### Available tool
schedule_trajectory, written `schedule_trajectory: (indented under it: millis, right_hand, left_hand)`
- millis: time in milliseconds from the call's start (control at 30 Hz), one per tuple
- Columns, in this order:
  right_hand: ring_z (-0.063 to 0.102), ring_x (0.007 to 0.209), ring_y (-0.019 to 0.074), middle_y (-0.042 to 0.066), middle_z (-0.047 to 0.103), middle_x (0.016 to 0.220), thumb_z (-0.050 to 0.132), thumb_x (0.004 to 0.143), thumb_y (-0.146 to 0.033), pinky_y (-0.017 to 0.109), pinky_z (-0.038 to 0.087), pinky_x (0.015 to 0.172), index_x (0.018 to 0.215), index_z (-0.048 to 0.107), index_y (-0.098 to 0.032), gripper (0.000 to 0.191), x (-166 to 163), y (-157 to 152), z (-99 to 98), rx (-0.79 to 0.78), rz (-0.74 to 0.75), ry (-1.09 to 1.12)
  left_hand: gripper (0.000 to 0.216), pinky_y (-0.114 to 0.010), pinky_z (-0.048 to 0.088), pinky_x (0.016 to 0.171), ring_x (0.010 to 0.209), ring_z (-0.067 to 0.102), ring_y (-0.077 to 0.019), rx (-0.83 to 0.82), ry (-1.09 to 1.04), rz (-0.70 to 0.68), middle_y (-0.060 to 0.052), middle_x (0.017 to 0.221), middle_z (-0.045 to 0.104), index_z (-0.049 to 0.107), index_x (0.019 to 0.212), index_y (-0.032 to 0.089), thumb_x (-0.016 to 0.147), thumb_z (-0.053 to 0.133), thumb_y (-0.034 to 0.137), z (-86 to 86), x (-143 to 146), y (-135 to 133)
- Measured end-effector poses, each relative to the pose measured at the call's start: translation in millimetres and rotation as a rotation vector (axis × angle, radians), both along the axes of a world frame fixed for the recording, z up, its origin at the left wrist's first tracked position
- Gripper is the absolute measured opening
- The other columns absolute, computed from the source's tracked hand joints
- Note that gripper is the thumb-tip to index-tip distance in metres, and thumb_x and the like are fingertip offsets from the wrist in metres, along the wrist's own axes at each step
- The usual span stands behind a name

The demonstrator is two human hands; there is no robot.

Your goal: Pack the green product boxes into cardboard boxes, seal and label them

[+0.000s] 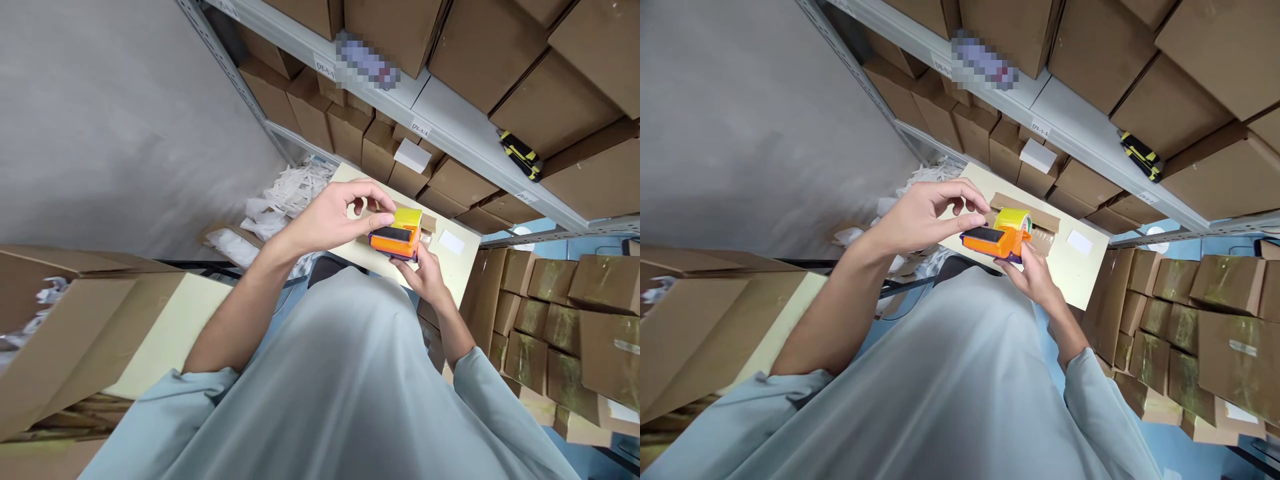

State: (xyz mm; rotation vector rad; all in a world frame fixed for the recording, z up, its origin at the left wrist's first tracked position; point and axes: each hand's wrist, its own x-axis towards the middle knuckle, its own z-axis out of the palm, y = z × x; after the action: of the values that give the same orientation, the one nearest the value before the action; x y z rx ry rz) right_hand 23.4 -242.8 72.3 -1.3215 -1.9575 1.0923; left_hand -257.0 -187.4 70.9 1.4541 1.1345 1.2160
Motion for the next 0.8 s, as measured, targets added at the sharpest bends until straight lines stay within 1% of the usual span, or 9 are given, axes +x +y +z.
schedule_trajectory:
  millis: [100,167,333,467,533,567,633,700,800]
  right_hand:
    - [0.077,0.094,0.0311,0.010,0.081,0.102,0.076,0.099,-0.075,0.046,0.068,0.092,0.113,0.074,-0.027,0.050,0.1,1.5,1.9,0.040,0.013,-0.033]
    - [0.077,0.094,0.0307,0.009,0.081,0.102,0.076,0.100,-0.075,0.045,0.067,0.092,0.113,0.073,-0.028,0.049,0.8,3.1,1.3,0.054,0.018,-0.045]
    - [0.078,0.098,0.0326,0.010,0.082,0.107,0.076,0.101,-0.072,0.046,0.065,0.094,0.117,0.072,-0.028,0.047,3.8,9.3,0.4,0.037,0.013,-0.044]
    - [0.080,0.103,0.0333,0.010,0.083,0.113,0.073,0.103,-0.071,0.046,0.065,0.097,0.124,0.071,-0.028,0.048,15.3,12.6,6.7,-0.076,0.057,-0.100]
    - [0.080,0.100,0.0329,0.010,0.084,0.113,0.070,0.105,-0.071,0.046,0.065,0.096,0.128,0.071,-0.028,0.049,27.3,13.2,11.9,-0.153,0.097,-0.156]
    - [0.080,0.098,0.0328,0.009,0.084,0.112,0.069,0.106,-0.071,0.046,0.065,0.094,0.129,0.071,-0.028,0.048,34.4,14.0,14.9,-0.195,0.116,-0.188]
    - [0.080,0.092,0.0321,0.008,0.085,0.107,0.067,0.107,-0.072,0.044,0.065,0.089,0.125,0.072,-0.029,0.047,49.2,18.2,21.3,-0.286,0.149,-0.262]
    - [0.079,0.087,0.0311,0.008,0.085,0.104,0.066,0.106,-0.074,0.042,0.064,0.083,0.120,0.073,-0.029,0.048,61.8,28.3,27.6,-0.396,0.198,-0.324]
    - [0.078,0.085,0.0293,0.009,0.085,0.101,0.066,0.105,-0.077,0.040,0.062,0.078,0.114,0.073,-0.026,0.052,72.6,57.3,32.8,-0.578,0.287,-0.354]
  left_hand:
    - [0.034,-0.043,0.067,0.082,0.099,0.076,-0.0272,-0.029,-0.070,0.101,-0.005,0.095,0.070,0.079,0.101,0.023,0.094,0.088,0.056,-15.0,-1.6,-2.2]
    - [0.034,-0.045,0.067,0.084,0.100,0.075,-0.0281,-0.009,-0.057,0.136,-0.005,0.092,0.070,0.078,0.099,0.024,0.095,0.087,0.056,-16.4,0.2,-3.2]
    - [0.030,-0.053,0.066,0.092,0.102,0.075,-0.0298,0.054,-0.010,0.114,-0.004,0.091,0.072,0.078,0.094,0.027,0.096,0.086,0.056,1.4,13.5,-3.6]
    - [0.030,-0.054,0.065,0.095,0.101,0.075,-0.0293,0.082,0.043,0.060,-0.004,0.091,0.074,0.080,0.090,0.027,0.095,0.088,0.055,17.7,21.7,-3.3]
    - [0.030,-0.051,0.066,0.093,0.098,0.074,-0.0277,0.077,0.066,0.068,-0.003,0.090,0.074,0.081,0.089,0.027,0.097,0.087,0.055,16.8,22.5,-4.0]
    - [0.030,-0.049,0.066,0.091,0.097,0.074,-0.0267,0.058,0.061,0.094,-0.003,0.089,0.074,0.081,0.089,0.026,0.098,0.085,0.054,12.4,22.4,-4.5]
    - [0.030,-0.045,0.066,0.088,0.095,0.074,-0.0249,-0.001,0.031,0.185,-0.003,0.090,0.074,0.080,0.090,0.025,0.100,0.083,0.052,-5.4,22.3,-5.3]
    - [0.031,-0.041,0.066,0.087,0.094,0.075,-0.0233,-0.076,-0.015,0.281,-0.004,0.092,0.076,0.080,0.093,0.023,0.100,0.082,0.053,-33.9,24.7,-5.2]
    - [0.037,-0.034,0.065,0.083,0.090,0.075,-0.0209,-0.210,-0.121,0.375,-0.005,0.093,0.078,0.080,0.097,0.020,0.098,0.084,0.057,-87.0,36.6,-1.9]
